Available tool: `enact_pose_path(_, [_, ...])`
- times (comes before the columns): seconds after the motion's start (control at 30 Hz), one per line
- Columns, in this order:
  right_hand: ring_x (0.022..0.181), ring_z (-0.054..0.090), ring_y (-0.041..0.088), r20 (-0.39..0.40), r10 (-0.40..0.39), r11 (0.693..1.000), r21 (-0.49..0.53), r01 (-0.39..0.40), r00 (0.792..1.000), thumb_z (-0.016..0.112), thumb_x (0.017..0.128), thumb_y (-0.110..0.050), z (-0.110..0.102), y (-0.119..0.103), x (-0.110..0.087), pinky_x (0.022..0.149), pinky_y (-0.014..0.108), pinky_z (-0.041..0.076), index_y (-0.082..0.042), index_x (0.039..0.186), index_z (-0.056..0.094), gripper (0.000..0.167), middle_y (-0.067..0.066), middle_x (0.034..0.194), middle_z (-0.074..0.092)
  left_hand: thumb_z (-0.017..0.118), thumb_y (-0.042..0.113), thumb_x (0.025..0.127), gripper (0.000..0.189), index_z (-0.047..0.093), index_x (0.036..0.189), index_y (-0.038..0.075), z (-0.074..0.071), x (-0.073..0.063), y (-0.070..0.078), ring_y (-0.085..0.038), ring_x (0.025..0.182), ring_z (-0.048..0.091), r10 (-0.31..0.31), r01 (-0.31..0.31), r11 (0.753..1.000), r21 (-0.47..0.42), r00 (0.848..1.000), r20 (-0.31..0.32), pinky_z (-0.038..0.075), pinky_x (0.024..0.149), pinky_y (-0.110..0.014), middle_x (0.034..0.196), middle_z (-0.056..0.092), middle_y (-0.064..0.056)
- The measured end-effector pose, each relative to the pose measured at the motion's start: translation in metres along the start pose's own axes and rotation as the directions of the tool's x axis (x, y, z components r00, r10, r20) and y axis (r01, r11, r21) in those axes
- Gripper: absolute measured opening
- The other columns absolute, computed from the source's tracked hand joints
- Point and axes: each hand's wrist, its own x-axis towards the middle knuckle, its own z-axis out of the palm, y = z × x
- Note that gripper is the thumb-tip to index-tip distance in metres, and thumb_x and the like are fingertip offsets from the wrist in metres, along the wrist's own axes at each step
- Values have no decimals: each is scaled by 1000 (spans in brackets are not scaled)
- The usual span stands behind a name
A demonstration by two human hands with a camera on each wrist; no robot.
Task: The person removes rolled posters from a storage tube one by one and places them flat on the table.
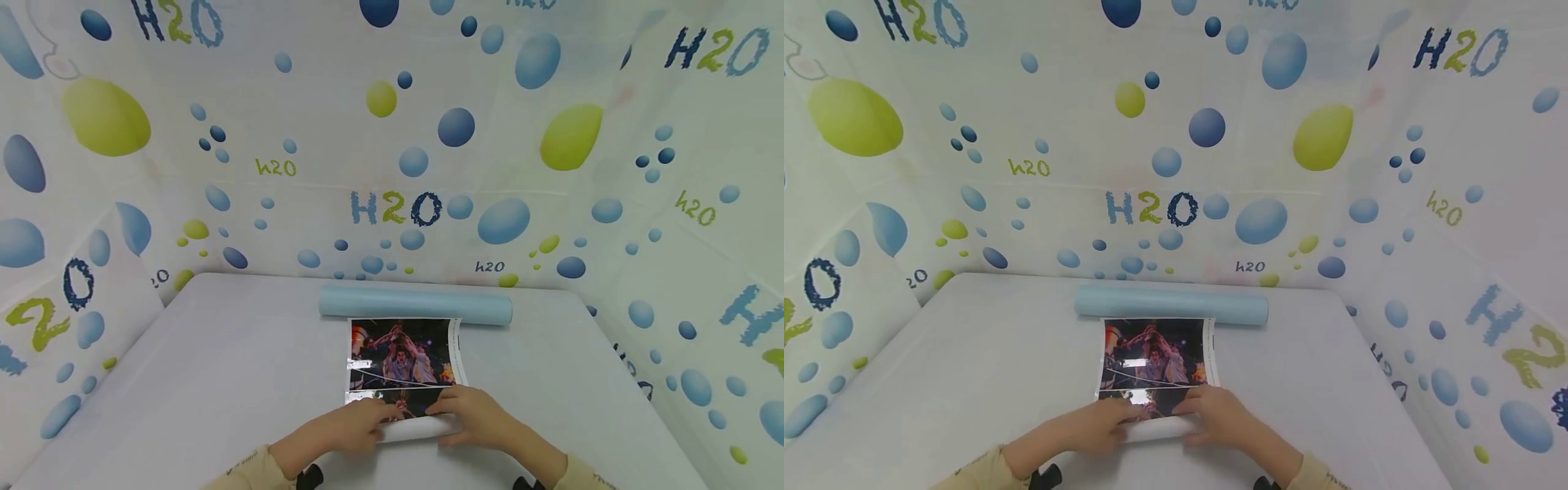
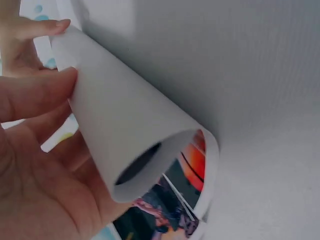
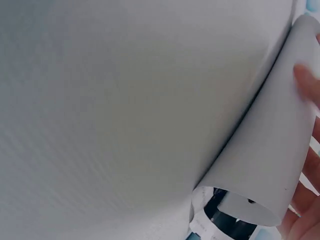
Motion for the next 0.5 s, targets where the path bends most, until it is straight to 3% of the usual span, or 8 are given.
enact_pose_path(0.1, [83,57,3,57,43,998,47,-46,997,73,76,-35,0,1,3,72,24,48,-17,99,63,31,-11,92,61,56,3,86,33,58,119,9,-4,2,-8,-5,94,54,-6,13,992,-128,999,49,45,81,-26,106,61,1])
enact_pose_path(0.2, [80,56,0,93,70,989,123,-82,993,69,81,-31,0,3,7,71,23,48,-19,96,59,22,-13,90,60,55,7,89,35,51,124,11,-7,1,-15,-6,90,51,-41,59,971,-232,996,83,44,77,-26,106,56,-1])
enact_pose_path(0.3, [82,56,0,135,99,969,212,-126,986,65,85,-30,0,5,12,74,24,47,-20,95,60,15,-15,90,60,56,12,90,31,49,120,16,-9,1,-19,-6,83,46,-61,78,966,-248,995,76,42,72,-25,98,48,3])
enact_pose_path(0.4, [85,56,1,172,128,944,280,-173,977,63,86,-29,-1,8,16,77,25,47,-17,96,63,16,-12,92,62,57,12,89,22,55,111,18,-10,1,-19,-6,78,44,-57,57,986,-158,998,3,42,68,-25,92,46,5])
enact_pose_path(0.5, [87,56,4,183,143,931,310,-195,973,63,86,-26,-2,12,21,77,26,47,-12,96,65,17,-8,93,62,60,15,87,19,61,106,18,-8,3,-18,-9,82,47,-12,22,996,85,992,-123,45,66,-27,94,49,4])
